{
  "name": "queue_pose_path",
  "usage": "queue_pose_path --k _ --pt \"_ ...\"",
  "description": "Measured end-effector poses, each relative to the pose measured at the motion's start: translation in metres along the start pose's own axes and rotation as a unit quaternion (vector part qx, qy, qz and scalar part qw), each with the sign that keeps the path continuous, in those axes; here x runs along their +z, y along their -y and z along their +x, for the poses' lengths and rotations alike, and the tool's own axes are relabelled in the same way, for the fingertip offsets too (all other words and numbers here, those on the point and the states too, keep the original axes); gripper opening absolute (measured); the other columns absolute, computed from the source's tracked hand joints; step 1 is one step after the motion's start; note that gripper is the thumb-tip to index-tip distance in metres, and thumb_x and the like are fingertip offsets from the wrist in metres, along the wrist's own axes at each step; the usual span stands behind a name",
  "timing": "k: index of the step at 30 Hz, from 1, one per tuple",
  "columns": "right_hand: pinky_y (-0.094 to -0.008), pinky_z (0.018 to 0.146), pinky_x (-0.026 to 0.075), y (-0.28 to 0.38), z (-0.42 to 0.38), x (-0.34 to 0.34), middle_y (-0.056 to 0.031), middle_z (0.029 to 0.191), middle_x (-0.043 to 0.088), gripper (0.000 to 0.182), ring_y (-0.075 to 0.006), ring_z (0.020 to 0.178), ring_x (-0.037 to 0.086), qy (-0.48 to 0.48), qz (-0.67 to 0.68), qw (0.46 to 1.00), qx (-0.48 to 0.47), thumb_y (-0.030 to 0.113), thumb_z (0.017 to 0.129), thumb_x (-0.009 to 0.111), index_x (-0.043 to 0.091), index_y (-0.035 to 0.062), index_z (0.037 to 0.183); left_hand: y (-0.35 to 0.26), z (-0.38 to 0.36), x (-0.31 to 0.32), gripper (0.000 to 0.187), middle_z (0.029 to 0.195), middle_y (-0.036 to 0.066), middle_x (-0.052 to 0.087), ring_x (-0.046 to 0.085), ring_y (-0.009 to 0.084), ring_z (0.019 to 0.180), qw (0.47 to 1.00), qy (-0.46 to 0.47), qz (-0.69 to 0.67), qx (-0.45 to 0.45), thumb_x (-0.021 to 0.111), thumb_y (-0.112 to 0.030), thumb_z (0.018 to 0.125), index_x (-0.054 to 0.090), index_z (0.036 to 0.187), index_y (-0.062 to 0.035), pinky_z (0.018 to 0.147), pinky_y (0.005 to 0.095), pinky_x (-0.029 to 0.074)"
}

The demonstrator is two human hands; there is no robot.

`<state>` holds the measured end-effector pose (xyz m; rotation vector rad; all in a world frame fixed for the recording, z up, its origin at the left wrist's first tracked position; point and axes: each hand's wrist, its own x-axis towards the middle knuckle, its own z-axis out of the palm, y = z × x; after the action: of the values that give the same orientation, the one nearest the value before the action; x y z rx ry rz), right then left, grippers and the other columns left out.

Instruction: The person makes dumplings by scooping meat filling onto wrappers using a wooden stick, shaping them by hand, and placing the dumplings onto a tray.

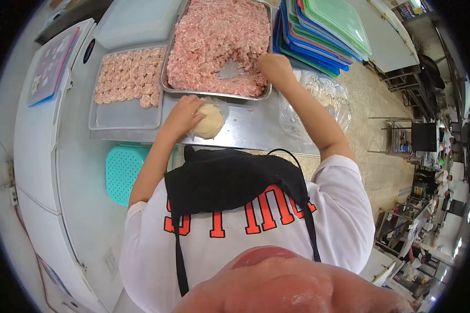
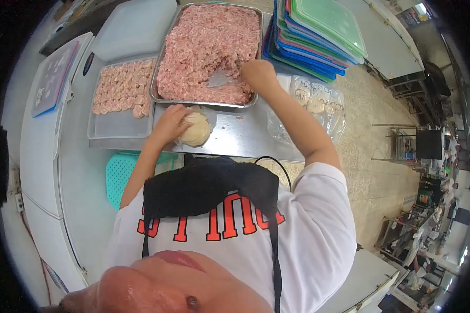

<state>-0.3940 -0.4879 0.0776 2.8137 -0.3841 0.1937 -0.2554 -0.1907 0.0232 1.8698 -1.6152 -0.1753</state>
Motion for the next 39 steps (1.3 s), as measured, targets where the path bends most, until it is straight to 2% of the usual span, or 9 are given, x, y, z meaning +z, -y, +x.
queue_pose_path --k 5,7,9,13,18,22,26,34,39 --pt "-0.0387 0.051 0.054 0.041 -0.013 -0.016 -0.0139 0.066 0.066 0.016 -0.029 0.061 0.067 0.037 0.026 0.995 -0.086 0.015 0.075 0.057 0.068 0.0066 0.066 -0.003 -0.005 -0.01 0.017 0.086 0.011 0.057 0.055 0.0316 0.089 0.999 0.014 -0.028 -0.043 0.066 -0.018 0.078 0.063 0.086 -0.0037 0.08 0.0401 0.045" --pt "-0.0392 0.051 0.053 0.028 0.006 -0.028 -0.0139 0.067 0.066 0.016 -0.0287 0.062 0.067 0.047 0.044 0.997 -0.05 0.016 0.075 0.057 0.068 0.0061 0.069 0.0 -0.012 -0.011 0.016 0.085 0.01 0.057 0.055 0.0313 0.088 0.998 0.015 -0.046 -0.04 0.066 -0.018 0.078 0.063 0.083 -0.0035 0.08 0.0403 0.045" --pt "-0.0398 0.051 0.053 0.014 0.023 -0.033 -0.0135 0.069 0.066 0.016 -0.0282 0.062 0.067 -0.051 0.068 0.994 -0.069 0.015 0.077 0.056 0.067 0.0057 0.072 0.005 -0.015 -0.013 0.016 0.082 0.011 0.057 0.054 0.0314 0.088 0.998 0.012 -0.057 0.002 0.066 -0.019 0.078 0.063 0.078 -0.0036 0.08 0.0407 0.044" --pt "-0.0408 0.054 0.052 0.058 0.024 0.01 -0.0144 0.073 0.066 0.015 -0.0313 0.063 0.066 -0.094 0.085 0.987 -0.1 0.016 0.077 0.055 0.066 0.0061 0.072 0.005 -0.01 -0.019 0.018 0.085 0.011 0.056 0.055 0.032 0.09 0.997 0.071 -0.019 -0.031 0.067 -0.018 0.076 0.064 0.086 -0.0038 0.081 0.0401 0.044" --pt "-0.0453 0.057 0.051 0.086 -0.009 -0.004 -0.0172 0.073 0.065 0.02 -0.035 0.063 0.064 -0.006 0.192 0.981 0.002 0.021 0.082 0.055 0.065 0.0054 0.073 0.005 -0.007 -0.008 0.026 0.093 0.011 0.054 0.054 0.0318 0.091 0.998 -0.017 -0.054 0.009 0.071 -0.016 0.073 0.061 0.094 -0.0059 0.08 0.0408 0.044" --pt "-0.0492 0.063 0.049 0.072 -0.022 -0.003 -0.0177 0.074 0.064 0.031 -0.0373 0.07 0.063 -0.023 0.32 0.947 -0.014 0.031 0.09 0.051 0.065 0.0049 0.08 0.013 -0.004 -0.016 0.024 0.092 0.01 0.055 0.053 0.0307 0.092 0.993 0.051 -0.099 -0.026 0.071 -0.016 0.072 0.061 0.092 -0.0067 0.079 0.0401 0.045" --pt "-0.0485 0.066 0.05 0.046 0.003 -0.016 -0.0176 0.077 0.066 0.031 -0.0367 0.074 0.064 0.061 0.236 0.966 0.087 0.032 0.089 0.052 0.066 0.0051 0.082 0.016 -0.001 -0.029 0.02 0.09 0.01 0.056 0.055 0.03 0.091 0.995 0.084 -0.058 -0.001 0.069 -0.016 0.075 0.063 0.09 -0.0051 0.079 0.0384 0.046" --pt "-0.049 0.063 0.052 0.092 0.0 -0.022 -0.0181 0.076 0.066 0.022 -0.0333 0.073 0.067 0.068 0.181 0.981 0.01 0.023 0.083 0.055 0.067 0.0055 0.079 0.02 0.004 -0.029 0.019 0.098 0.01 0.059 0.055 0.0295 0.096 0.983 0.159 -0.093 0.024 0.067 -0.02 0.077 0.064 0.089 -0.0047 0.083 0.0392 0.045" --pt "-0.0463 0.064 0.052 0.057 0.0 -0.026 -0.0176 0.076 0.066 0.025 -0.0338 0.074 0.066 0.066 0.195 0.977 0.055 0.031 0.084 0.055 0.067 0.0099 0.081 0.014 0.004 -0.02 0.025 0.093 0.011 0.058 0.055 0.0302 0.095 0.992 0.1 -0.044 0.058 0.068 -0.021 0.076 0.063 0.096 -0.0071 0.084 0.0393 0.045"
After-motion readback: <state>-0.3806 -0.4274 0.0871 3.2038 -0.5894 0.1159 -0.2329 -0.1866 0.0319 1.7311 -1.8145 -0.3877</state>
